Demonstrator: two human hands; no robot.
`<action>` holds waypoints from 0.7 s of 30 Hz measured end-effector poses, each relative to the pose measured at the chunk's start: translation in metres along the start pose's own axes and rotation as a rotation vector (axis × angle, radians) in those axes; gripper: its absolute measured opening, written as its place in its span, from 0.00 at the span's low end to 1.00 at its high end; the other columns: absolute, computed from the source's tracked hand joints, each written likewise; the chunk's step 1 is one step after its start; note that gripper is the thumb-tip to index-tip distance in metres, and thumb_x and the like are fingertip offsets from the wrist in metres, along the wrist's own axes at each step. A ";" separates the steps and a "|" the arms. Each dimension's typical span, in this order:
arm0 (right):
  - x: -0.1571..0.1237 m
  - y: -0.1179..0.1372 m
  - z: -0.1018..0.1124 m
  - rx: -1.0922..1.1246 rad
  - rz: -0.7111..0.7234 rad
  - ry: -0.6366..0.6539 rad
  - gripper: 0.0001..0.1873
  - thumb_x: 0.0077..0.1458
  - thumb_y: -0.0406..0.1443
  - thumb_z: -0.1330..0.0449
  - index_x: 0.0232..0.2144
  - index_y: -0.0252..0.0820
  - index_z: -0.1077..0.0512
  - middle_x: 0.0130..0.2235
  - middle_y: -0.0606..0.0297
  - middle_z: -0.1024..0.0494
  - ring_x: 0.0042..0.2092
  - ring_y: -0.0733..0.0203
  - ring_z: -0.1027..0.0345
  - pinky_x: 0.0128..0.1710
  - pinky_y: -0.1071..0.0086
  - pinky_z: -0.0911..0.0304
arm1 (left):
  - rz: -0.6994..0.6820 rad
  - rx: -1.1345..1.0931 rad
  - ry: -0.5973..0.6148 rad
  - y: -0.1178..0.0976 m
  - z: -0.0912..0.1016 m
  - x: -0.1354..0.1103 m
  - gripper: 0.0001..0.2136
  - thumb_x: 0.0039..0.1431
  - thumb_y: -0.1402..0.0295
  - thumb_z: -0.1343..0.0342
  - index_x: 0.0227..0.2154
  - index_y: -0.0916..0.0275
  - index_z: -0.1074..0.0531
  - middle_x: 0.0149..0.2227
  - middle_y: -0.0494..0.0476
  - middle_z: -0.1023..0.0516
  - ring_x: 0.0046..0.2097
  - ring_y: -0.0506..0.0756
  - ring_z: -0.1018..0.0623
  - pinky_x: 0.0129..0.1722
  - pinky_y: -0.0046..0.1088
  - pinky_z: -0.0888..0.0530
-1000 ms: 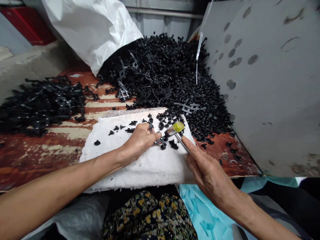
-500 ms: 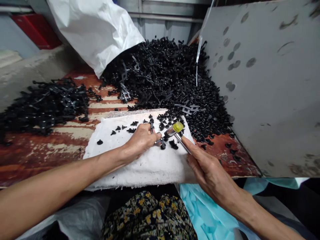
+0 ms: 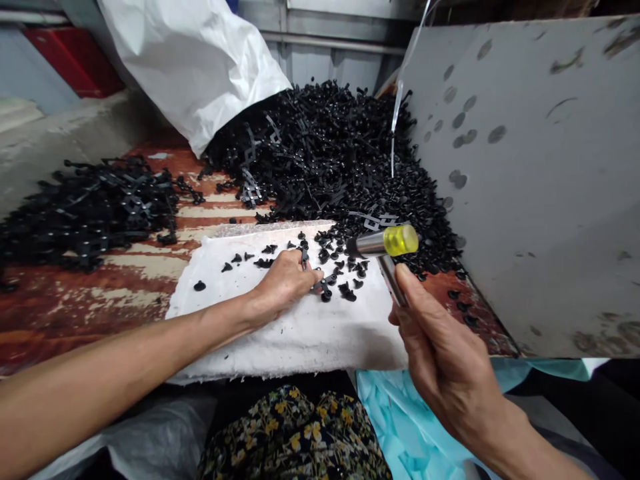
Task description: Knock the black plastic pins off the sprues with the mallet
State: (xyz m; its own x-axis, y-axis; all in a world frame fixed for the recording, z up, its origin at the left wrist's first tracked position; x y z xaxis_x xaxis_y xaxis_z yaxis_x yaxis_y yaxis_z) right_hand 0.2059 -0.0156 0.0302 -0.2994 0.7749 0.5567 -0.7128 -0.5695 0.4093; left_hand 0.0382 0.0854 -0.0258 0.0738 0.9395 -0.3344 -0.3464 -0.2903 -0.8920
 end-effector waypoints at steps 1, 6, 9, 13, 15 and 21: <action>0.000 -0.001 -0.005 -0.011 -0.003 0.063 0.39 0.59 0.23 0.50 0.69 0.48 0.53 0.56 0.51 0.25 0.47 0.52 0.23 0.45 0.59 0.26 | -0.008 0.009 0.004 -0.002 0.000 0.000 0.10 0.51 0.79 0.42 0.19 0.64 0.35 0.17 0.47 0.33 0.19 0.45 0.34 0.19 0.21 0.41; 0.000 -0.009 -0.012 0.004 -0.053 0.130 0.33 0.61 0.25 0.53 0.67 0.44 0.46 0.54 0.50 0.24 0.53 0.49 0.27 0.47 0.57 0.27 | 0.038 0.025 0.042 0.000 -0.001 0.000 0.08 0.52 0.77 0.42 0.21 0.64 0.34 0.18 0.48 0.31 0.17 0.44 0.36 0.17 0.21 0.43; 0.001 -0.011 -0.015 0.088 -0.108 0.168 0.28 0.61 0.28 0.53 0.63 0.41 0.38 0.48 0.50 0.21 0.48 0.49 0.24 0.44 0.58 0.27 | 0.076 0.030 0.081 0.006 -0.006 -0.001 0.09 0.53 0.74 0.44 0.20 0.62 0.36 0.17 0.48 0.31 0.13 0.43 0.44 0.14 0.23 0.50; -0.003 -0.028 -0.013 0.385 -0.474 0.098 0.22 0.61 0.39 0.47 0.56 0.39 0.30 0.29 0.60 0.22 0.27 0.59 0.28 0.27 0.66 0.29 | 0.013 0.081 0.089 0.000 0.006 -0.003 0.09 0.52 0.70 0.45 0.20 0.62 0.34 0.18 0.51 0.28 0.13 0.45 0.42 0.13 0.25 0.49; -0.014 -0.040 -0.017 0.742 -0.739 -0.016 0.27 0.59 0.47 0.43 0.57 0.43 0.34 0.22 0.72 0.32 0.18 0.66 0.41 0.15 0.73 0.39 | -0.075 0.119 -0.020 -0.017 0.042 -0.003 0.06 0.51 0.69 0.43 0.22 0.62 0.32 0.20 0.51 0.26 0.16 0.47 0.38 0.15 0.24 0.45; -0.042 -0.051 -0.052 1.224 -1.150 -0.112 0.28 0.44 0.47 0.29 0.46 0.46 0.30 0.21 0.77 0.38 0.16 0.72 0.50 0.10 0.78 0.47 | -0.237 0.303 -0.685 -0.075 0.247 -0.023 0.11 0.46 0.68 0.37 0.24 0.60 0.36 0.21 0.49 0.32 0.35 0.55 0.29 0.29 0.25 0.40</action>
State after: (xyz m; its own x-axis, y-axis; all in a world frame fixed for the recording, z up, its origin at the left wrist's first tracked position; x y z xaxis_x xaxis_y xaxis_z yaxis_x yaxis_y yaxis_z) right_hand 0.2216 -0.0042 -0.0517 0.0714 0.9196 -0.3862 0.3793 0.3331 0.8633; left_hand -0.1686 0.1309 0.1241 -0.3816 0.9015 0.2042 -0.6408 -0.0988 -0.7613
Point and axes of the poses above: each hand's wrist, its own x-axis towards the middle knuckle, its own z-axis out of the back of the hand, y = z × x, the point moved 8 cm from there along x, towards the middle knuckle
